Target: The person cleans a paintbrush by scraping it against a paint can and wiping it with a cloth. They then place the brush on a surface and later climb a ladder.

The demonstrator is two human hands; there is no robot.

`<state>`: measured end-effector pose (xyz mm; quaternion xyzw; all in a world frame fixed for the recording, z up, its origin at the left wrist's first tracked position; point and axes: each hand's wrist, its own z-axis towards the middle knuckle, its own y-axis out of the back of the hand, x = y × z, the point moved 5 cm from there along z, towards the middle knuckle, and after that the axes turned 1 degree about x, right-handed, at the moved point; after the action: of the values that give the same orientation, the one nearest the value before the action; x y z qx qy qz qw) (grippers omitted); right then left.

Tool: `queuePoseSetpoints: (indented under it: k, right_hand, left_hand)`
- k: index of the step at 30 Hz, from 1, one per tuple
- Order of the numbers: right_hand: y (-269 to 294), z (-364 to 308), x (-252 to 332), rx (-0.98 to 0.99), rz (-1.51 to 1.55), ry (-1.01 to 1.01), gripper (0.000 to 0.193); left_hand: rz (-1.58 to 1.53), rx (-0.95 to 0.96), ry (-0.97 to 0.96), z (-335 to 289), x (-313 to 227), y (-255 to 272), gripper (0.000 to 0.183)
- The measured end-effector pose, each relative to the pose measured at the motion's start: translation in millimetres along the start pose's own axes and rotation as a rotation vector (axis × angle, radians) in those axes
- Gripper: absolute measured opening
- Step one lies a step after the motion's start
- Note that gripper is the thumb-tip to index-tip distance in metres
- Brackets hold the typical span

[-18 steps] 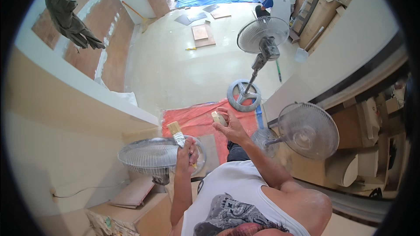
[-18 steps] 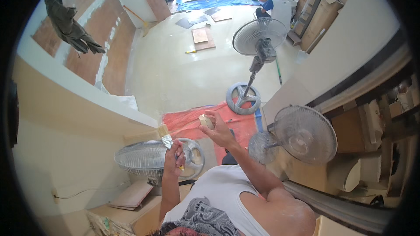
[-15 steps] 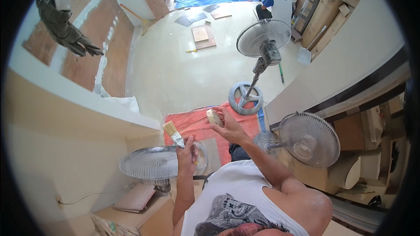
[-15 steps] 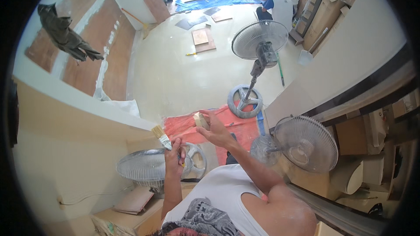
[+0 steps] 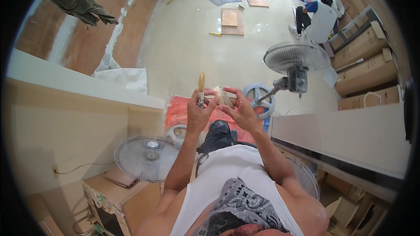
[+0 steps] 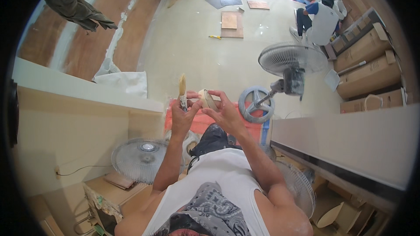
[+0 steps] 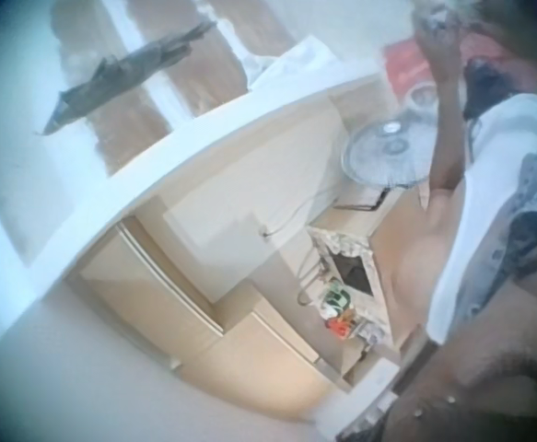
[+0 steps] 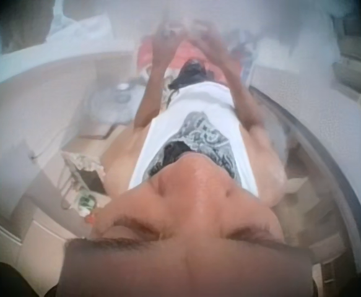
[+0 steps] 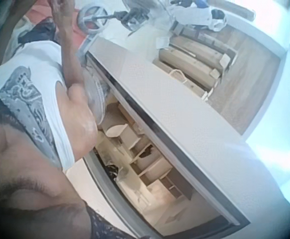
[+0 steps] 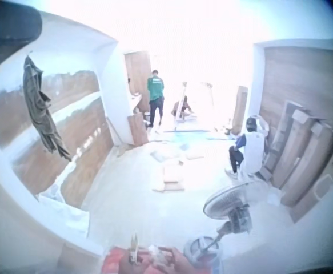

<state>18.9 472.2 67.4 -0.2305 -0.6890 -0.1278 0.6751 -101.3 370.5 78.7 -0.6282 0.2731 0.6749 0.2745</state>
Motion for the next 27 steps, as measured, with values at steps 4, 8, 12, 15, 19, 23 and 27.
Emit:
queuePoseSetpoints:
  k: [4, 8, 12, 15, 19, 23, 27]
  right_hand:
    - [16, 57, -3, 0.020, 0.064, -0.035, 0.048]
    - [39, 137, -14, -0.027, 0.166, -0.029, 0.035]
    - [63, 239, -25, -0.119, 0.420, -0.084, 0.027]
    - [79, 314, -32, -0.223, 0.716, -0.209, 0.027]
    - [146, 410, -67, -0.273, 0.750, -0.208, 0.027]
    - [148, 475, -64, -0.279, 0.442, -0.219, 0.024]
    - [126, 561, -36, -0.018, -0.245, -0.150, 0.023]
  left_hand:
    - [-0.030, -0.002, -0.031, 64, 11, 3, 0.014]
    - [-0.144, -0.138, 0.020, 142, 42, 18, 0.017]
    - [-0.232, -0.242, 0.145, 237, 71, 50, 0.018]
    - [-0.318, -0.293, 0.148, 308, 80, 82, 0.019]
    - [-0.170, -0.298, -0.023, 407, 80, 108, 0.020]
    - [-0.203, -0.327, 0.053, 473, 64, 121, 0.018]
    - [-0.442, -0.501, 0.163, 534, 88, 143, 0.017]
